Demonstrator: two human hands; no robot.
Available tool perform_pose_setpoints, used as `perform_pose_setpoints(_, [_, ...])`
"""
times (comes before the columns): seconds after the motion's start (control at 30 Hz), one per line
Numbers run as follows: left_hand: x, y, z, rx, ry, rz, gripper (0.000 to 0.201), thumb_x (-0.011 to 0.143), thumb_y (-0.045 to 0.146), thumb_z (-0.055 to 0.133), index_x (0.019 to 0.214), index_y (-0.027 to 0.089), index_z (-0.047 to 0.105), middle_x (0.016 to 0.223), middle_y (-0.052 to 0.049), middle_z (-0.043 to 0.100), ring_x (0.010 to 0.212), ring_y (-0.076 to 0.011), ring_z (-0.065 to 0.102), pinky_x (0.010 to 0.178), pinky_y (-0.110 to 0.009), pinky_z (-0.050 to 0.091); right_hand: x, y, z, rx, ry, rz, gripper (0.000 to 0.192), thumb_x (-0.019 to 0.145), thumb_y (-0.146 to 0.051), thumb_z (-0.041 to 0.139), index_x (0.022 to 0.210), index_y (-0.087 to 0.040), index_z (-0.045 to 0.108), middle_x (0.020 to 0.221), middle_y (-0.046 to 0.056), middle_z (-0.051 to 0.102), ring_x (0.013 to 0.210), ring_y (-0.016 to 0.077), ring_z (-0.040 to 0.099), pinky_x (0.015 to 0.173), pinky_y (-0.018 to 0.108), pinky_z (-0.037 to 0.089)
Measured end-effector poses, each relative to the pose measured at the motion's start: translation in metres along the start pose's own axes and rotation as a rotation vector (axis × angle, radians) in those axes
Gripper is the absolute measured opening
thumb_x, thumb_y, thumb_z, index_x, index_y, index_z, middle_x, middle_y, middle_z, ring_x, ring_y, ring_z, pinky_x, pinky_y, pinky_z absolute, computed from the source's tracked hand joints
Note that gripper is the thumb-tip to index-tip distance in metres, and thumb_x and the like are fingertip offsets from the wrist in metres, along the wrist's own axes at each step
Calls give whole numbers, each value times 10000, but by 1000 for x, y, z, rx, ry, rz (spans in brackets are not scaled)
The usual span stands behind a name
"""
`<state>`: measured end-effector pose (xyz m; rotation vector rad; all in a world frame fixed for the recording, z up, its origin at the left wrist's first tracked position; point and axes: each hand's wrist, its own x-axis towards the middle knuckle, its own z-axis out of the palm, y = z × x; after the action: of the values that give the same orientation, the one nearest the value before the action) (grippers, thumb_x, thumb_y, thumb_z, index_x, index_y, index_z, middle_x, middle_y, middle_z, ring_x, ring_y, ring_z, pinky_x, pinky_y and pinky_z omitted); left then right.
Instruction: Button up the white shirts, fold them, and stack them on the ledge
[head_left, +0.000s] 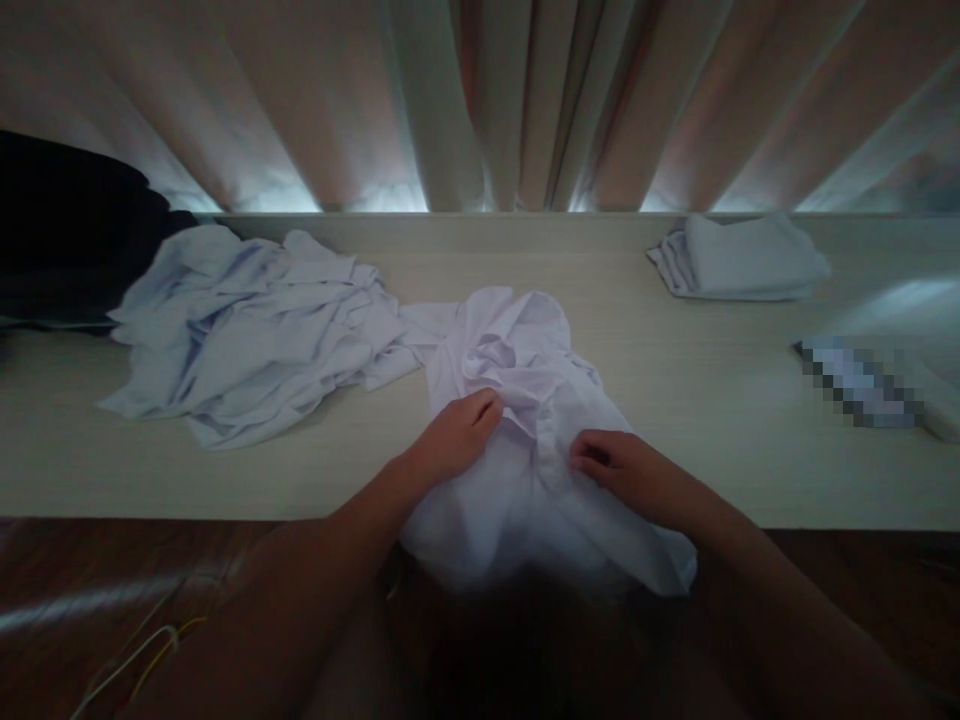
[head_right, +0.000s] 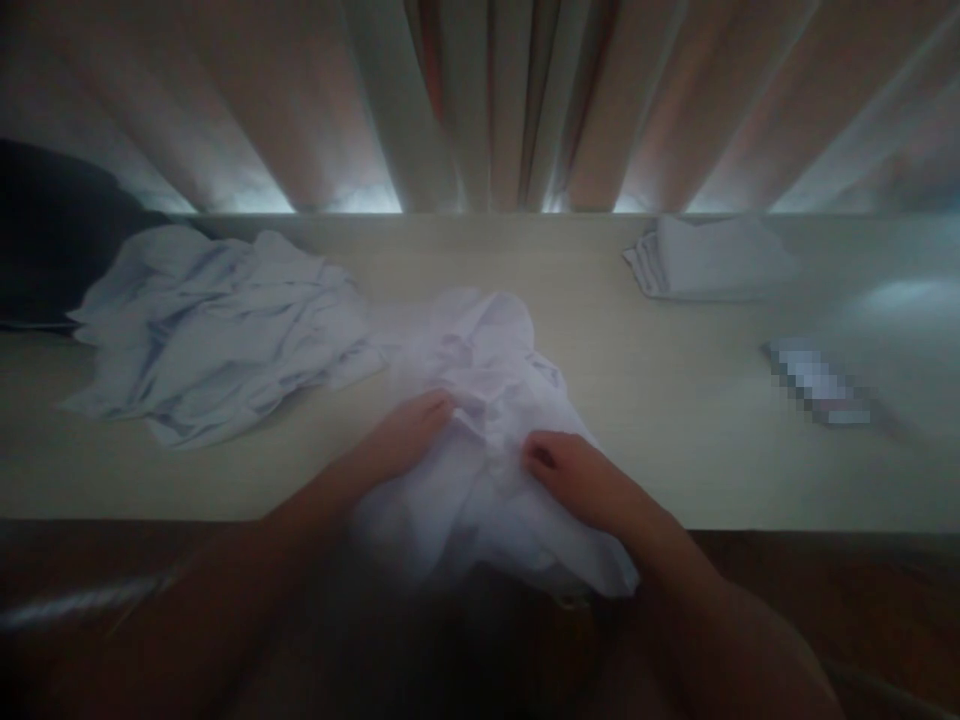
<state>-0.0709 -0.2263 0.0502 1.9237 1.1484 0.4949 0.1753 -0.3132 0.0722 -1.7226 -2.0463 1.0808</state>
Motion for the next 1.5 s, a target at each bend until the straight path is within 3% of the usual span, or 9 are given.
perform_pose_setpoints(0.17, [3,-3,3,46,-90,92,167,886,300,576,875,181,692,876,-23,705,800,-185,612,745,-302,443,6,-14,20,-204,11,120,434,893,-570,570,663,-204,616,642,35,624,595,170,526,556,302,294])
perform_pose_setpoints(0.3, [5,-2,-1,-52,-117,73,139,838,277,651,844,174,744,896,-39,745,846,-200,645,779,-303,467,14,-15,35,-368,110,221,323,921,-425,549,708,-193,622,723,69,662,649,202,568,577,305,292])
perform_pose_setpoints(0.37, [5,0,-5,-121,-109,59,143,833,280,669,844,163,751,888,-42,748,848,-200,649,776,-297,471,14,-12,28,-170,70,158,296,929,-362,531,699,-187,595,706,56,643,644,187,563,591,298,336])
perform_pose_setpoints(0.47, [4,4,-6,-229,-92,32,179,836,317,688,834,146,741,867,-46,736,817,-187,641,745,-283,474,9,-9,11,356,-13,38,341,949,-431,526,720,-188,595,679,19,615,653,164,571,642,283,419])
perform_pose_setpoints(0.6, [-3,13,5,-396,-111,-45,228,808,374,733,797,150,693,801,-29,700,719,-145,622,674,-256,472,8,-10,5,750,92,6,367,944,-520,539,791,-193,601,678,-2,595,655,153,564,668,282,448])
perform_pose_setpoints(0.87, [-14,27,15,-776,-224,-335,234,699,253,831,849,120,711,787,-59,726,678,-149,663,647,-265,532,23,-21,16,636,223,-11,271,942,-425,564,810,-190,589,694,-19,588,658,138,538,650,267,424])
perform_pose_setpoints(1.2, [-15,25,17,-864,-305,-312,295,868,399,689,890,109,739,861,-82,708,747,-142,654,689,-267,544,28,-26,24,684,333,46,248,934,-432,577,822,-211,566,564,-53,541,514,123,505,539,261,397])
perform_pose_setpoints(1.4, [-16,27,18,-869,-260,-313,214,773,307,791,852,124,715,781,-26,659,690,-112,611,656,-241,526,25,-31,31,771,409,74,220,914,-433,607,907,-247,491,583,-69,547,501,126,501,503,252,391])
perform_pose_setpoints(1.5, [-16,31,15,-890,-220,-352,195,767,282,784,829,118,698,779,-29,657,683,-112,607,629,-227,501,18,-34,30,895,392,-21,272,892,-367,649,965,-274,404,651,-77,592,568,136,562,572,262,450])
